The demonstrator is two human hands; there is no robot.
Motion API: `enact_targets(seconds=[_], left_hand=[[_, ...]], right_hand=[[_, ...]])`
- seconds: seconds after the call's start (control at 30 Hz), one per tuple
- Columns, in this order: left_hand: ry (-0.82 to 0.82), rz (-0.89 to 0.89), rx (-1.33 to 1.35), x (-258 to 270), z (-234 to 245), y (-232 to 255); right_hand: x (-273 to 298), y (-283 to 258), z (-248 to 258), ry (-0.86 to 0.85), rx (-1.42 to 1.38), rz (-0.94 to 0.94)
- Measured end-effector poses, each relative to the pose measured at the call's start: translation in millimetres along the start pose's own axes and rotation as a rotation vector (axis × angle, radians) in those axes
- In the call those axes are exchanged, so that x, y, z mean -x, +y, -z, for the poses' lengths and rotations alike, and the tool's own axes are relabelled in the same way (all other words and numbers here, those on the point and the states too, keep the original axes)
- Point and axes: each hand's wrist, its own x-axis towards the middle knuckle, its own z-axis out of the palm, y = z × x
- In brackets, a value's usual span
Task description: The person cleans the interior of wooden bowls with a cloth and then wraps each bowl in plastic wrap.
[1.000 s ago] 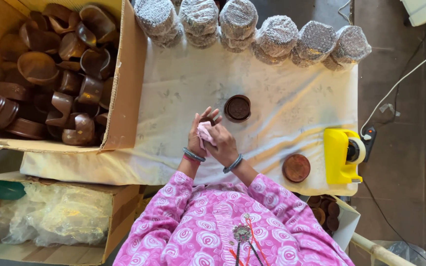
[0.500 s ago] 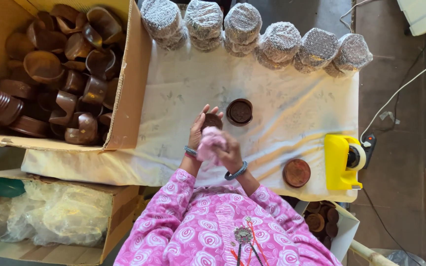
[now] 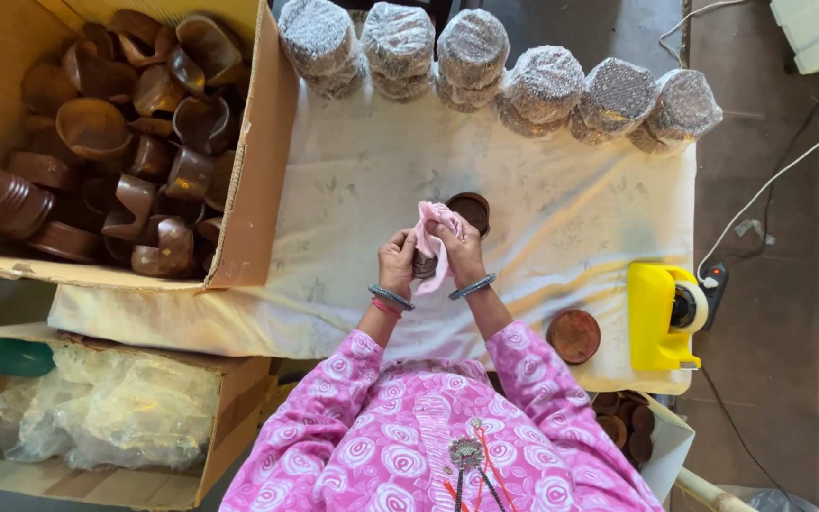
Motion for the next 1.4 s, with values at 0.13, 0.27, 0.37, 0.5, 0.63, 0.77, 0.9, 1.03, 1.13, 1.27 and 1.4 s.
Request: enact_targets(seconds=[0.13, 0.27, 0.37, 0.5, 0.63, 0.77, 0.9, 1.03, 1.13, 1.27, 1.4], left_hand=[[0.011, -0.007, 0.064, -19.0, -3.2, -0.6], [0.023, 0.011, 0.091, -61.8, 41.7, -45.4], [0.000, 0.149, 0.243, -67.1, 45.2, -46.3], [-0.114, 0.397, 0.352, -17.4, -18.9, 21.4], [-0.461, 0.336, 0.290, 11.8, -34.8, 23.2], [-0.588, 0.264, 0.498, 20.1, -37.6, 23.3], [-0.402, 0.353, 0.542, 38.0, -54.2, 55.4], [-0.342, 0.375, 0.588, 29.2, -45.5, 50.9], [-0.315, 0.381, 0.556, 15.2, -28.9, 32.6], [-0.061, 0.248, 0.335, -3.4, -4.3, 1.6], [0.068, 0.203, 0.201, -4.4, -5.6, 4.4]], right_hand=[[29.2, -43.2, -26.5, 0.026, 0.172, 0.072], [73.4, -42.3, -41.8, 0.004, 0.576, 0.405], [86.4, -53.3, -36.5, -0.052, 0.591, 0.399], [81.1, -62.8, -26.6, 0.104, 0.663, 0.465], [58.0, -65.5, -31.5, 0.071, 0.692, 0.579], [35.7, -40.1, -23.4, 0.169, 0.805, 0.508], [38.0, -46.7, -24.3, 0.223, 0.929, 0.518], [62.1, -49.0, -33.4, 0.142, 0.943, 0.608], [67.6, -59.1, -40.9, 0.068, 1.064, 0.604], [43.0, -26.1, -13.6, 0.258, 0.948, 0.557], [25.4, 33.6, 37.3, 0.258, 0.271, 0.045]])
